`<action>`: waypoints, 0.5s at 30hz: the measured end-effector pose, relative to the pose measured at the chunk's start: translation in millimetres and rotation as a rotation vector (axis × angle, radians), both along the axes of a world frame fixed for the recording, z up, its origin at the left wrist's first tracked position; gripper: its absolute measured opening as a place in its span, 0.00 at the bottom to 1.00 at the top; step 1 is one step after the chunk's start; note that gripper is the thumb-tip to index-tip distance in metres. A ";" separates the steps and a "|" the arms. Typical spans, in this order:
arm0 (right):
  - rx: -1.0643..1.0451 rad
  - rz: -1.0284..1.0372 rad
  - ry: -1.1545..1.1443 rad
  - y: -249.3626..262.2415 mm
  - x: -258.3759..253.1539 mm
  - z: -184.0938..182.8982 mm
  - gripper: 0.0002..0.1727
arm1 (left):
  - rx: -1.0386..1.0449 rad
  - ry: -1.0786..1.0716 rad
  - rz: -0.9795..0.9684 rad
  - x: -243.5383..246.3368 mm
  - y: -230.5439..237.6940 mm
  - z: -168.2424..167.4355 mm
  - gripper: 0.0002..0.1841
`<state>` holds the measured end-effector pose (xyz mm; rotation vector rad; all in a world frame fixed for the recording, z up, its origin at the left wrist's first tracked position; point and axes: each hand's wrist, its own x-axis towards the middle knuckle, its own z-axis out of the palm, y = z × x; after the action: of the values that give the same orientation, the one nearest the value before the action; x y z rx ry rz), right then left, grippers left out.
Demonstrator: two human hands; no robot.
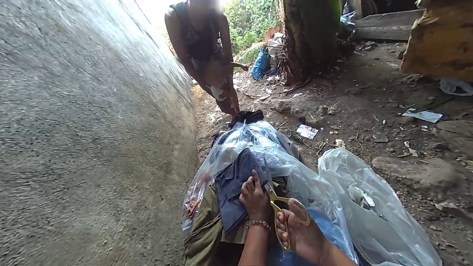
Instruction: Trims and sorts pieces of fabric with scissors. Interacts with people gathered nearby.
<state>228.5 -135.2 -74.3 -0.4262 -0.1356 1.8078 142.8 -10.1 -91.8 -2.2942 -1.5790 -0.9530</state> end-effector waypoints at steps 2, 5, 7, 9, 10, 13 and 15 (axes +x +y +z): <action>-0.009 -0.061 -0.005 -0.5 0.8 0.8 0.20 | -0.015 -0.012 -0.010 -0.2 -1.1 0.8 0.25; 0.045 -0.102 0.015 -6.5 -0.6 4.2 0.16 | -0.122 -0.030 -0.001 0.5 -2.8 7.9 0.28; 0.070 -0.098 -0.008 -12.1 -3.0 8.1 0.15 | -0.246 -0.018 0.030 1.2 -5.0 15.8 0.32; 0.084 -0.088 -0.047 -17.4 -4.9 7.3 0.14 | -0.286 0.001 0.059 1.4 -4.5 17.3 0.33; 0.079 -0.079 -0.071 -19.3 -5.9 5.0 0.13 | -0.291 0.009 0.067 1.0 -3.8 16.9 0.33; 0.080 -0.026 -0.095 -23.2 -10.1 -0.4 0.14 | -0.243 -0.007 0.058 0.4 -3.8 13.8 0.31; 0.091 -0.016 -0.089 -18.1 -13.5 0.0 0.19 | -0.165 -0.027 0.051 0.8 -3.2 9.7 0.29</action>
<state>215.0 -153.3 -74.2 -0.4423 -0.2740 1.7598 143.6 -13.3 -82.1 -2.3432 -1.7804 -0.8751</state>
